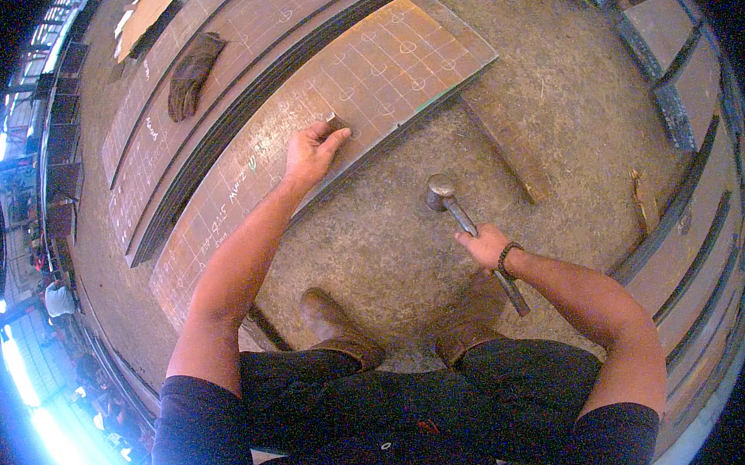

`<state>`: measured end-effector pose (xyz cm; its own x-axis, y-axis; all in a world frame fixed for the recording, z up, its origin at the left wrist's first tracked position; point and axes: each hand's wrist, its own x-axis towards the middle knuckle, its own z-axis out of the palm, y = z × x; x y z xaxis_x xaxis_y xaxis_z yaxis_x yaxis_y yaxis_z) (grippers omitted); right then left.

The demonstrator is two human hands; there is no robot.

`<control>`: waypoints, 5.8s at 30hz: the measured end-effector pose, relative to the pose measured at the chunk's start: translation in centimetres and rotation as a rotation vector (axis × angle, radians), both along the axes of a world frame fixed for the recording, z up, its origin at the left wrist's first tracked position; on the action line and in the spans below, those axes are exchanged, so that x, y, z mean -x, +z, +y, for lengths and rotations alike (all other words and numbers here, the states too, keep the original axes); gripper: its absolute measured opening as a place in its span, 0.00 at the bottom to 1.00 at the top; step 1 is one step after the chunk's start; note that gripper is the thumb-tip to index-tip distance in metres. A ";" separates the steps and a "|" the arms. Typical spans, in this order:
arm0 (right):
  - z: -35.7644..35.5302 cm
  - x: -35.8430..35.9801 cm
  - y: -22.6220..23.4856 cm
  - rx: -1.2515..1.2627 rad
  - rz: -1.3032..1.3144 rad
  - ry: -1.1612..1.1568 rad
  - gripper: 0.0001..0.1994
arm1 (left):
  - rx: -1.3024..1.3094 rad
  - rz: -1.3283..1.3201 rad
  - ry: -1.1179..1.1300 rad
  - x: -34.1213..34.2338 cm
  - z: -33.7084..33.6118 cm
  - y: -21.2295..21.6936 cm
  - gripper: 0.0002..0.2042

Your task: The person uses a hammer and a small metal punch to mark multiple points on a flat metal sheet. They repeatedly position the punch on marked spots and strike it with the hammer to create indentations across the sheet surface.

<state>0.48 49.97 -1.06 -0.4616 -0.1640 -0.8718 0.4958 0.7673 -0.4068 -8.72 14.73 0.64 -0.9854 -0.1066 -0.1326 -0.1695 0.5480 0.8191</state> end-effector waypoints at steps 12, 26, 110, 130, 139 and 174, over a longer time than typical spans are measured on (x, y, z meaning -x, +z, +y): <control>0.3 -0.2 -0.8 -0.059 0.060 0.088 0.29 | 0.030 0.046 -0.045 0.1 -0.2 -0.5 0.13; -6.8 5.6 10.6 0.385 0.787 0.132 0.26 | 0.236 0.489 -0.296 0.1 -0.1 -0.1 0.10; 1.9 0.4 -3.2 -0.029 0.286 0.253 0.29 | 0.233 0.184 0.031 6.1 -0.5 -0.2 0.14; -13.6 14.3 11.5 0.755 1.032 -0.057 0.24 | 0.233 0.442 -0.092 6.0 -0.4 -0.3 0.11; -8.0 9.6 6.0 0.198 0.602 -0.022 0.32 | 0.280 0.349 -0.088 6.4 -0.6 -0.1 0.13; 2.4 2.8 -0.9 0.029 -0.003 -0.152 0.22 | 0.058 -0.020 -0.097 4.9 4.8 1.0 0.15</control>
